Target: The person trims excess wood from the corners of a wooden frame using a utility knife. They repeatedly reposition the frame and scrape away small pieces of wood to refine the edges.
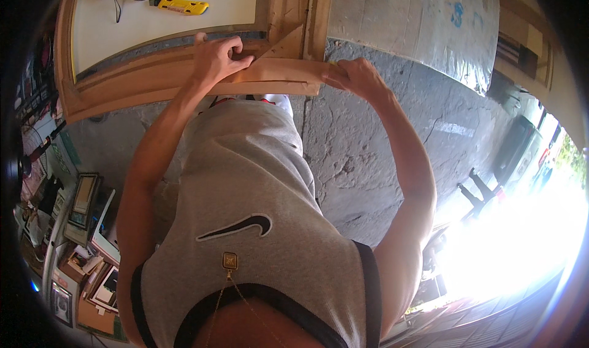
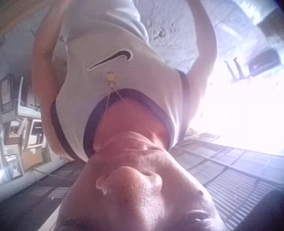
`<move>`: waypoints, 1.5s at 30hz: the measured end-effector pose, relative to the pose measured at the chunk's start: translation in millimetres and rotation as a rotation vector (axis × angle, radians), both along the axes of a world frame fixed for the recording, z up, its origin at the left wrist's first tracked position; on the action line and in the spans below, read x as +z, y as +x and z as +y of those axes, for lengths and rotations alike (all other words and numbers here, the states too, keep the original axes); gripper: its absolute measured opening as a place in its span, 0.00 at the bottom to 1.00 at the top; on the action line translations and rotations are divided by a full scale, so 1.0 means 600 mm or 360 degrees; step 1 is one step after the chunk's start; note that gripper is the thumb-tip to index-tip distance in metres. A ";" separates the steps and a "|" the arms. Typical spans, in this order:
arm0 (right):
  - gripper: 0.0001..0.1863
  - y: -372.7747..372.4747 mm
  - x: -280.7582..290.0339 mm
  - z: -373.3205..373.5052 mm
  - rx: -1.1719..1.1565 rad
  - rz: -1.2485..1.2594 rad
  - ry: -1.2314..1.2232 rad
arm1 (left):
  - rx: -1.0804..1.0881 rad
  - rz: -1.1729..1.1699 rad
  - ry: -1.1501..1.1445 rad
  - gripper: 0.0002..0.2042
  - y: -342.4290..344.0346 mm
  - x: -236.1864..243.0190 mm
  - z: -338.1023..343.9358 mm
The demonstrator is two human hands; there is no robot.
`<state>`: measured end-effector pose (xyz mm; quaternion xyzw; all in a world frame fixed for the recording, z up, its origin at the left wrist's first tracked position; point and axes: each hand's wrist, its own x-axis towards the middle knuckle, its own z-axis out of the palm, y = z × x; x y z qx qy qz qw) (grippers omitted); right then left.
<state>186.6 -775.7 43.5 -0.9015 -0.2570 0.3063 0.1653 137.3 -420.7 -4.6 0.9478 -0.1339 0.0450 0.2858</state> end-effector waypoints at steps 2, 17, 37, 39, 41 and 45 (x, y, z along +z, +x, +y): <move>0.28 0.002 -0.001 -0.001 0.0017 0.0014 -0.0008 | -0.0015 0.0010 0.0019 0.17 0.001 0.002 0.001; 0.16 0.007 -0.065 -0.004 -0.0003 0.0344 -0.0016 | -0.0123 -0.0032 -0.0130 0.17 -0.041 0.035 -0.064; 0.33 -0.106 -0.105 0.077 -0.0546 -0.0841 0.0407 | -0.0808 0.0226 0.0516 0.40 -0.094 0.027 -0.085; 0.30 -0.134 -0.113 0.117 -0.0419 -0.1044 0.0392 | -0.0722 0.0280 0.0399 0.38 -0.101 0.026 -0.065; 0.35 -0.158 -0.120 0.157 -0.0275 -0.0866 0.0364 | -0.0593 0.0278 0.0186 0.34 -0.102 0.018 -0.047; 0.38 -0.186 -0.129 0.234 -0.0480 -0.0800 0.0533 | -0.0177 0.0311 -0.0338 0.23 -0.075 -0.014 -0.019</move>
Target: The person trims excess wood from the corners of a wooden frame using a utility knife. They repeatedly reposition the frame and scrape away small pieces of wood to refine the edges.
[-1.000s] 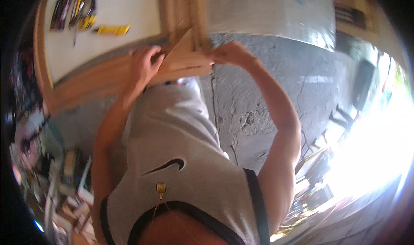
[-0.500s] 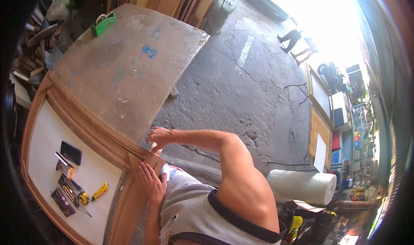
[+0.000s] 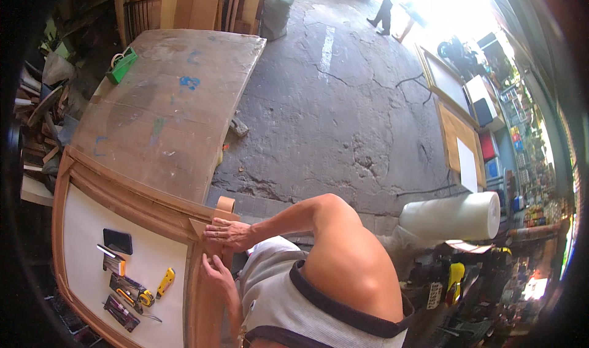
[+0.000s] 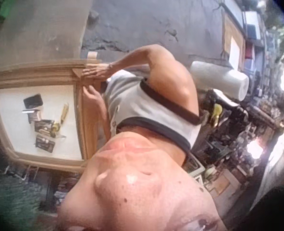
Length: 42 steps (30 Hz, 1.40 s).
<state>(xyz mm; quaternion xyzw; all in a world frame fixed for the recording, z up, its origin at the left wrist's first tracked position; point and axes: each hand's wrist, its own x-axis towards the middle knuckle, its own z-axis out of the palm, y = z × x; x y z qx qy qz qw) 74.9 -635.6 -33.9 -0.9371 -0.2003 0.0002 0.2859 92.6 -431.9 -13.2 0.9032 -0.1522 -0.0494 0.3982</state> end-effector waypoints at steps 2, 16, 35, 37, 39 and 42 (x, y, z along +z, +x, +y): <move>0.38 -0.007 0.000 0.033 -0.0093 0.0018 0.0043 | 0.0167 0.0224 -0.0108 0.17 0.024 -0.022 0.004; 0.37 -0.016 -0.010 0.110 -0.0449 0.0123 -0.0247 | -0.0412 -0.0127 -0.0051 0.10 0.088 -0.032 0.046; 0.28 -0.018 0.071 0.147 -0.0134 -0.0066 -0.0579 | -0.0585 -0.0298 0.0413 0.33 -0.058 -0.008 0.358; 0.30 -0.028 0.070 0.178 -0.0071 -0.0068 -0.0605 | -0.0556 -0.0283 0.0482 0.34 -0.071 -0.003 0.410; 0.32 -0.047 0.072 0.217 -0.0030 -0.0065 -0.0625 | -0.0528 -0.0240 0.0571 0.34 -0.086 0.006 0.456; 0.35 -0.073 0.074 0.284 0.0023 -0.0016 -0.0535 | -0.0405 -0.0221 0.0527 0.33 -0.106 0.016 0.469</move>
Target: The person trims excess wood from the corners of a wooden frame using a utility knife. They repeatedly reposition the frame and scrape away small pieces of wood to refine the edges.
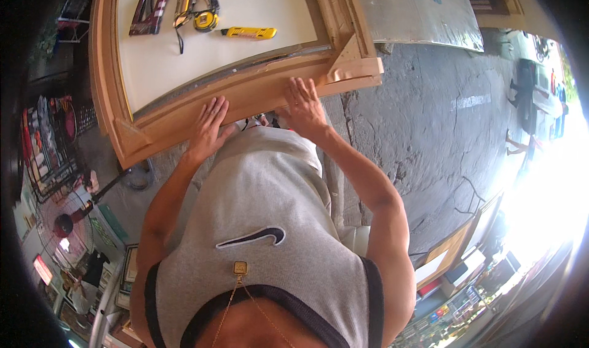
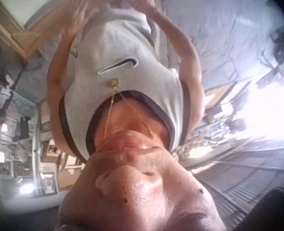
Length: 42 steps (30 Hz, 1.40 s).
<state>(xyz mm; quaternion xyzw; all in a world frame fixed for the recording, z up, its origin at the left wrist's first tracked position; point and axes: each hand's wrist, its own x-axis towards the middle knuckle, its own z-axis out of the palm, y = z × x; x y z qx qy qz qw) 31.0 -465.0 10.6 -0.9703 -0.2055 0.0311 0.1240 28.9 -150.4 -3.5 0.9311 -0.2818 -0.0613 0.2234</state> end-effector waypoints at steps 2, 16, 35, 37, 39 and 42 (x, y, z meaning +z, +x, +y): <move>0.35 -0.008 -0.003 0.049 0.0048 -0.0010 0.0085 | -0.0047 -0.0060 -0.0074 0.32 -0.005 -0.002 -0.028; 0.18 -0.003 -0.007 -0.045 -0.0100 -0.0190 -0.0008 | 0.0372 -0.0138 -0.0141 0.26 -0.075 -0.006 0.126; 0.16 -0.011 -0.010 0.078 -0.0026 -0.0287 0.0268 | 0.0177 -0.0256 -0.0278 0.25 -0.006 0.003 -0.113; 0.16 -0.001 -0.004 0.058 0.0011 -0.0261 0.0470 | 0.0033 -0.0234 -0.0292 0.24 0.011 0.005 -0.156; 0.11 0.007 0.001 0.024 0.0009 -0.0284 0.0673 | -0.0015 -0.0181 -0.0318 0.24 0.025 0.004 -0.187; 0.09 0.023 0.009 -0.062 -0.0129 -0.0182 0.0572 | -0.0114 -0.0129 -0.0294 0.25 0.045 0.000 -0.229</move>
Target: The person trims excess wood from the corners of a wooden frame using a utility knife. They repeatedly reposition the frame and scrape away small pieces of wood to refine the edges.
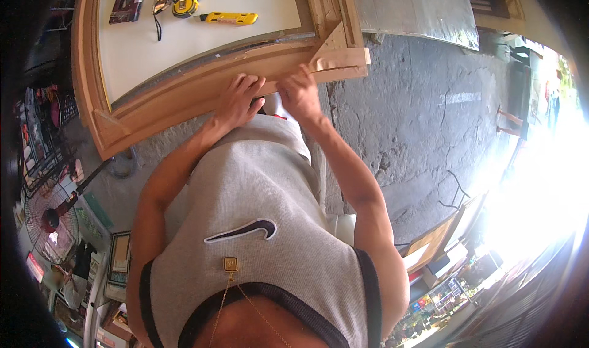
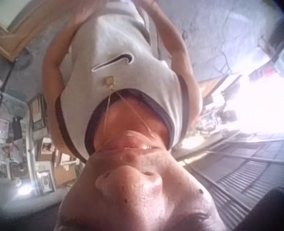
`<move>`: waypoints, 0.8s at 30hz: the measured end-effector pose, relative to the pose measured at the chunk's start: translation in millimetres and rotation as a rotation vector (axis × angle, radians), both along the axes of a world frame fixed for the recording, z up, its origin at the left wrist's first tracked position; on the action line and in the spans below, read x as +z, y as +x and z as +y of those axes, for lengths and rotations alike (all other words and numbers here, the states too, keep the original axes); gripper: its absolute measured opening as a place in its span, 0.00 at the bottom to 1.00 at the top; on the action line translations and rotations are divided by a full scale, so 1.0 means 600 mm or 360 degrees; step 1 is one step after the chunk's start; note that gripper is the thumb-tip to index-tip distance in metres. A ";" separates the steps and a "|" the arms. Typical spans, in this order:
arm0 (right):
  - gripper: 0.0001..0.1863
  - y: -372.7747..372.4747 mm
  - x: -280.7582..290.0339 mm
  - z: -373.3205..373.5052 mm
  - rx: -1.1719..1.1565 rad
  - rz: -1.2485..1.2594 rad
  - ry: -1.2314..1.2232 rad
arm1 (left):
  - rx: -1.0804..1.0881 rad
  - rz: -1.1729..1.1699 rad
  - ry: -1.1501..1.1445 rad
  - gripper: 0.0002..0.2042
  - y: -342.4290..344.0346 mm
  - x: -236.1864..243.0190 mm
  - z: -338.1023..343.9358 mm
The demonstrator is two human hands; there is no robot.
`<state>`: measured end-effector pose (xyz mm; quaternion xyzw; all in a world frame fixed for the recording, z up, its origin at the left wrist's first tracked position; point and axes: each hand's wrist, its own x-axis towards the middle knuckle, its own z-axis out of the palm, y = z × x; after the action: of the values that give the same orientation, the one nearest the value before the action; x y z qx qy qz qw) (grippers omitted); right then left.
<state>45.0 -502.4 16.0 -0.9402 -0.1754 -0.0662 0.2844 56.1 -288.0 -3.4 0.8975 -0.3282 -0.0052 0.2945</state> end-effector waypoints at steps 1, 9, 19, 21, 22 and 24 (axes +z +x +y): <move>0.07 0.009 0.003 -0.031 -0.0082 -0.0046 0.0060 | -0.0034 -0.0010 0.0009 0.25 0.004 0.000 -0.015; 0.07 0.099 0.022 -0.230 -0.0675 -0.0094 0.0105 | -0.0147 0.0017 0.0039 0.24 0.035 0.001 -0.119; 0.12 0.283 0.010 -0.162 -0.0211 0.0118 0.0445 | 0.0215 0.0195 -0.0238 0.12 0.057 -0.010 -0.172; 0.14 0.325 -0.006 -0.106 0.0031 0.0170 0.0313 | 0.0273 0.0250 -0.0281 0.09 0.062 -0.013 -0.181; 0.16 0.344 -0.017 -0.072 0.0133 0.0236 0.0187 | 0.0308 0.0267 -0.0297 0.07 0.065 -0.015 -0.182; 0.21 0.362 -0.038 0.002 0.0371 0.0291 -0.0002 | 0.0339 0.0250 -0.0337 0.06 0.074 -0.017 -0.186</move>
<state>262.5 -501.4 -6.9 -0.9157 -0.2568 0.0532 0.3045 100.6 -399.8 -13.5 0.8879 -0.2060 -0.0096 0.4112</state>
